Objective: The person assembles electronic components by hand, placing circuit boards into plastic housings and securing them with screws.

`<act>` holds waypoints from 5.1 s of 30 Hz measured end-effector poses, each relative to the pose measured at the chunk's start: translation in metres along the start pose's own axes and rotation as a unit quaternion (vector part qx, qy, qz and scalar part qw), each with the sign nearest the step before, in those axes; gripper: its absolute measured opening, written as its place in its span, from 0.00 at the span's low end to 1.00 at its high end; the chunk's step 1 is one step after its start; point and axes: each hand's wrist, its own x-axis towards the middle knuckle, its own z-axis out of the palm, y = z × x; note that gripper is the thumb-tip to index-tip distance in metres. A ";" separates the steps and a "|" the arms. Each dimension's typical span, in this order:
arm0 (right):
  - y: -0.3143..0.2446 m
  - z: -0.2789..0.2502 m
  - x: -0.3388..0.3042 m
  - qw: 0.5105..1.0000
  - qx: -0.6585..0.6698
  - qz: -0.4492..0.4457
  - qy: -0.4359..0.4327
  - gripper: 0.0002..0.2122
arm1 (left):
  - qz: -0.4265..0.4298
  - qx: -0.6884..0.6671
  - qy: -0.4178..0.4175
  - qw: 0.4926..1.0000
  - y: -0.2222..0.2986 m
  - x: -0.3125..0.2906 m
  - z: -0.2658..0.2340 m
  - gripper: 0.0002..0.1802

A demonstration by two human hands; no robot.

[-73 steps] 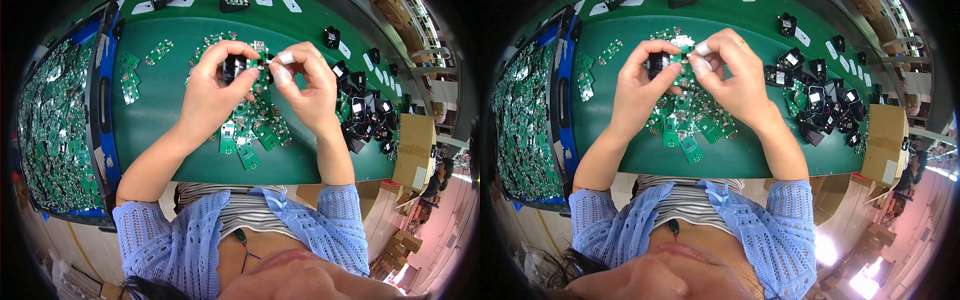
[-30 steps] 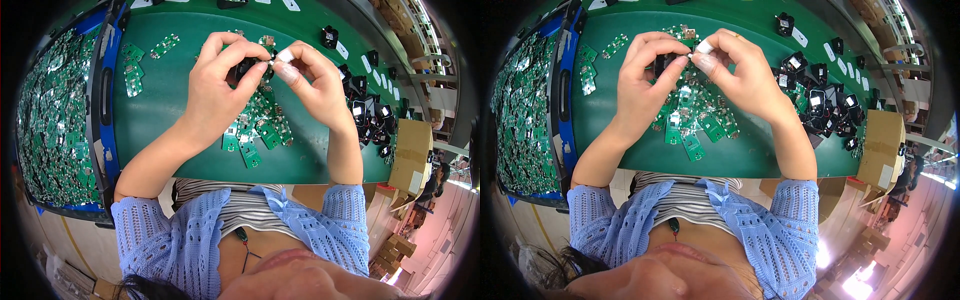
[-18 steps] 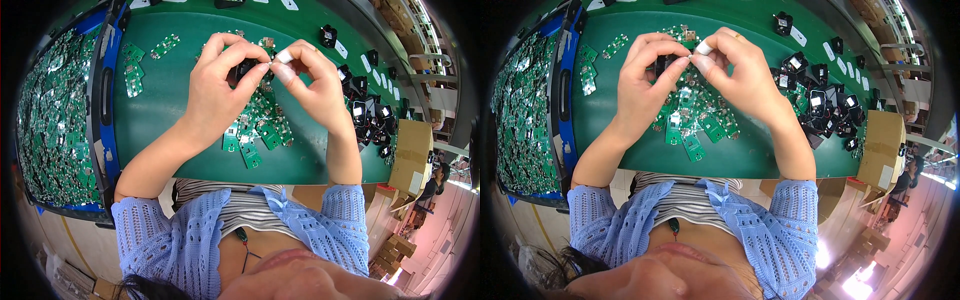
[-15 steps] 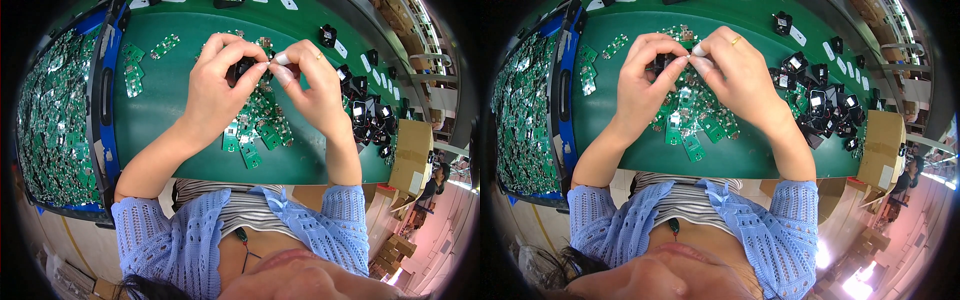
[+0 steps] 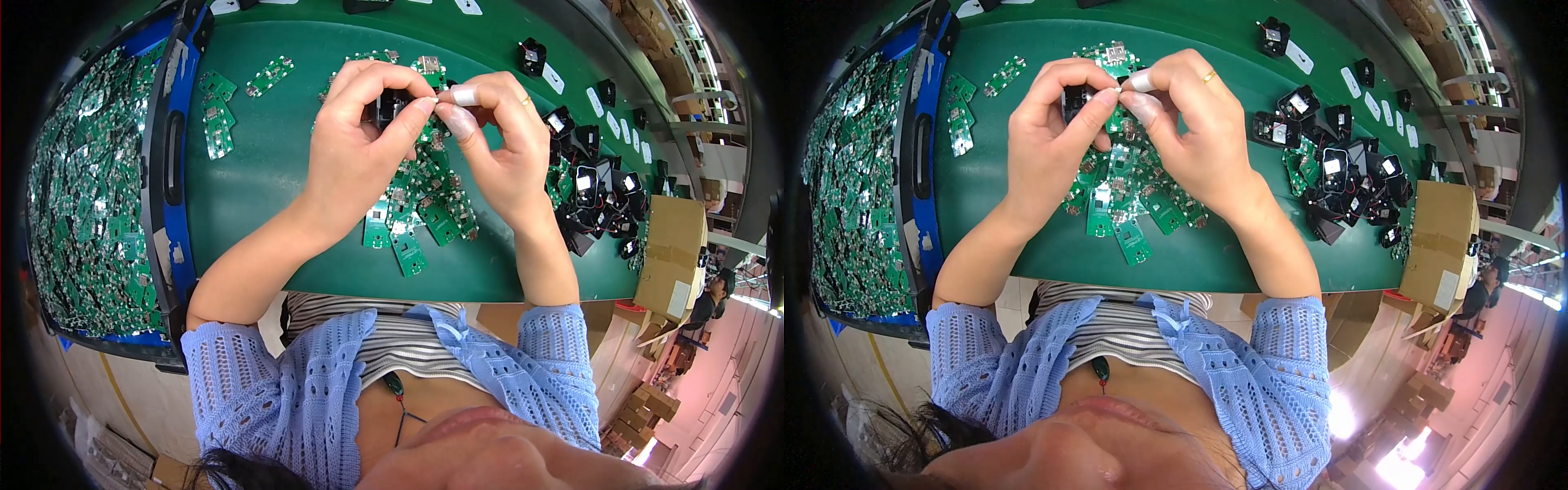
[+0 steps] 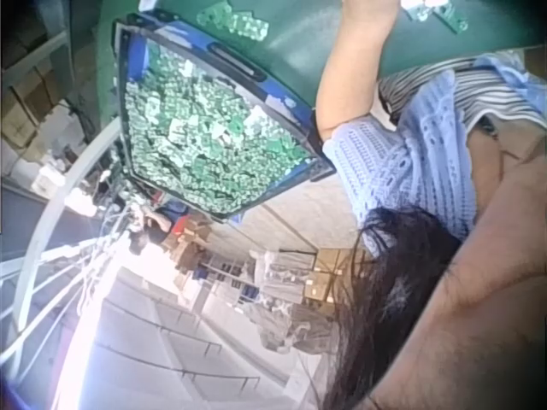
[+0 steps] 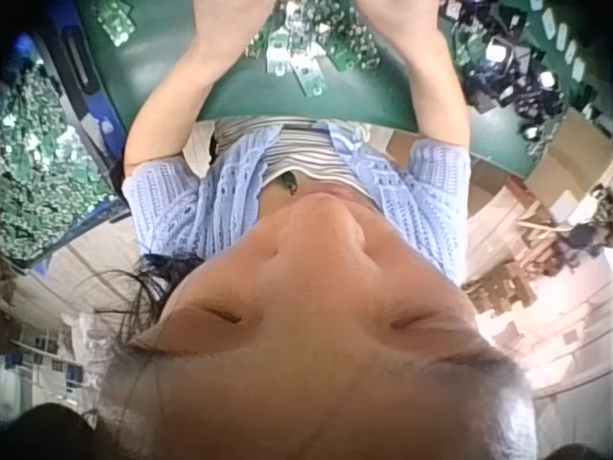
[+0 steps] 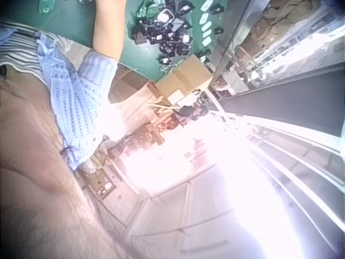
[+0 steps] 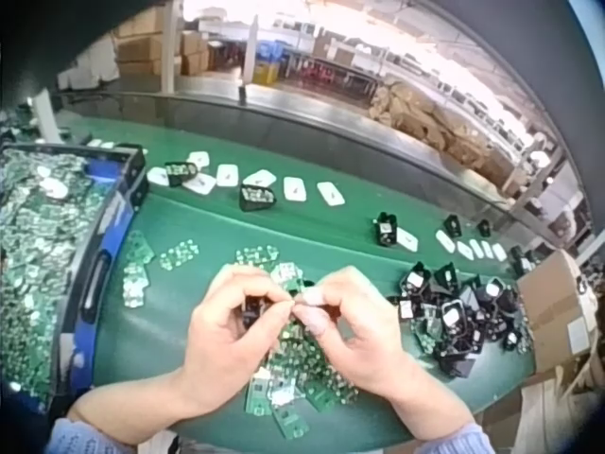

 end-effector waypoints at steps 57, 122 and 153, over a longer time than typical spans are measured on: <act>-0.012 -0.014 0.023 0.964 -0.155 -0.126 -0.177 0.08 | 0.067 0.145 0.022 0.987 0.000 0.000 -0.002 0.15; -0.002 0.012 -0.010 0.929 0.193 0.309 0.068 0.12 | 0.122 0.347 -0.064 0.928 -0.015 0.002 -0.008 0.26; 0.008 0.017 -0.004 0.980 -0.138 -0.093 0.111 0.09 | -0.197 -0.228 -0.003 0.954 0.005 -0.004 0.005 0.22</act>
